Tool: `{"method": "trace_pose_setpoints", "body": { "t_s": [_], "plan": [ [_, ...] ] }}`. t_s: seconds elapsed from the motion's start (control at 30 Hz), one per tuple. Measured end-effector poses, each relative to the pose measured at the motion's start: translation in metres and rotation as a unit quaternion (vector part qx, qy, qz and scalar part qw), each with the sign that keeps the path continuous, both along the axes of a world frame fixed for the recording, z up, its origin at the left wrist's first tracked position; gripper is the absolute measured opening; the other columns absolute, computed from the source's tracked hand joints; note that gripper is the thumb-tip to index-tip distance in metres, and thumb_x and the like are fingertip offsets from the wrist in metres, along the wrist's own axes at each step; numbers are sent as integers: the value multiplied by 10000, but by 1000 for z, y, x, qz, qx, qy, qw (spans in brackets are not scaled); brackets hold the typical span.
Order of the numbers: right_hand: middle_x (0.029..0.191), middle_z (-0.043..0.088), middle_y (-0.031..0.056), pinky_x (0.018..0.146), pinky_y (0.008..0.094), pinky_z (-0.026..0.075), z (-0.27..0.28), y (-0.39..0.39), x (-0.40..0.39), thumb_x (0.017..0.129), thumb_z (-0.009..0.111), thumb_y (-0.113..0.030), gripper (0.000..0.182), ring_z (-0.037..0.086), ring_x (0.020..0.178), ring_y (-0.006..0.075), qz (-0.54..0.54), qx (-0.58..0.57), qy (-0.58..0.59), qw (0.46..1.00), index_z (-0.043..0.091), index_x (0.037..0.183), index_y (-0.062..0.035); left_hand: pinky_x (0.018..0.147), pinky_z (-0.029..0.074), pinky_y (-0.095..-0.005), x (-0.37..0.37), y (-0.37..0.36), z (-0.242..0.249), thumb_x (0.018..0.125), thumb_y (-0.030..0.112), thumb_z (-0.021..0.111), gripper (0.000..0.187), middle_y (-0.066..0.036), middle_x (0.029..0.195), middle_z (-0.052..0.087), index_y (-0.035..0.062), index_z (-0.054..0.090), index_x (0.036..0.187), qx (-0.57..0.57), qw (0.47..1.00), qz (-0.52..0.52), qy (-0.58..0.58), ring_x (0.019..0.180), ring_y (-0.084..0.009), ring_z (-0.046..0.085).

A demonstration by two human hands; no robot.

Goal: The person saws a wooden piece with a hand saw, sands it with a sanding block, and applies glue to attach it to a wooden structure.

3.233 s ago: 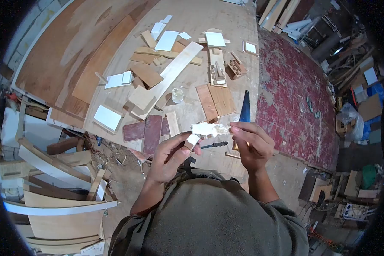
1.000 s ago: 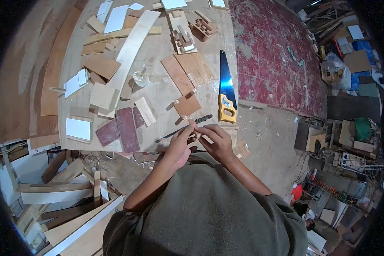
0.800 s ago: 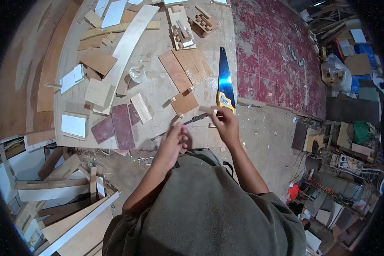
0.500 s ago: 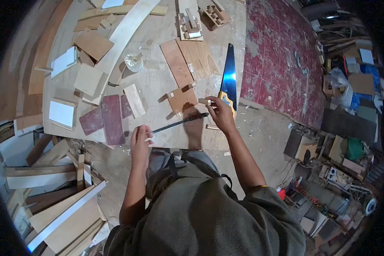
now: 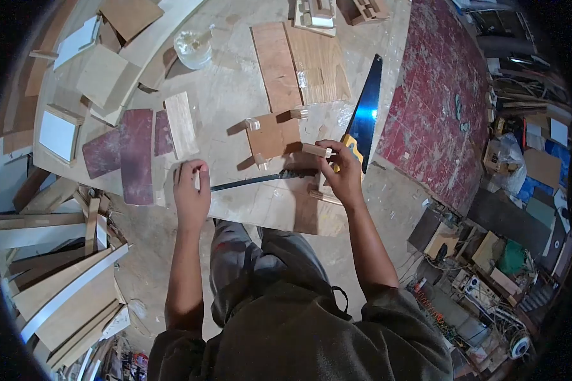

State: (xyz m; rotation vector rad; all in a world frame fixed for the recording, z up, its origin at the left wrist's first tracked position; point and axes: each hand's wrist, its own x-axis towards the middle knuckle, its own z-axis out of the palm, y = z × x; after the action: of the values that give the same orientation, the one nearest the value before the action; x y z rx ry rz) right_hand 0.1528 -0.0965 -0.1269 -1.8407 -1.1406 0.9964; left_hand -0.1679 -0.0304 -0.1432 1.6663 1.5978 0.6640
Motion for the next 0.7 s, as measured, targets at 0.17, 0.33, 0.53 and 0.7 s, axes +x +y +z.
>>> {"method": "trace_pose_setpoints", "body": {
  "t_s": [0.17,0.33,0.53,0.7],
  "plan": [
    [1160,659,98,789,288,508,-17,7,11,849,657,2,326,628,1013,182,57,76,-11,995,630,1167,-64,822,452,-410,14,13,-20,929,107,611,86,-113,949,620,41,617,984,-5,1000,-7,-29,910,-285,562],
    [1122,635,150,884,361,484,-34,4,10,840,632,-3,350,620,1011,285,96,109,-116,983,604,1186,-47,863,383,-413,18,9,-37,899,149,636,77,-46,961,622,109,650,964,121,986,-57,97,949,-280,541],
    [1136,613,186,935,419,458,-48,1,0,813,611,9,387,584,1057,352,114,172,-160,965,570,1195,-35,853,380,-427,21,3,-54,887,177,645,94,-41,971,619,113,654,956,182,973,-42,132,947,-270,544],
    [1106,617,179,918,432,457,-66,1,0,764,618,18,401,583,1028,355,92,218,-116,964,578,1159,-39,851,384,-428,19,2,-58,888,160,626,96,-73,970,614,89,650,948,196,972,-42,125,936,-291,546]
  ]
}}
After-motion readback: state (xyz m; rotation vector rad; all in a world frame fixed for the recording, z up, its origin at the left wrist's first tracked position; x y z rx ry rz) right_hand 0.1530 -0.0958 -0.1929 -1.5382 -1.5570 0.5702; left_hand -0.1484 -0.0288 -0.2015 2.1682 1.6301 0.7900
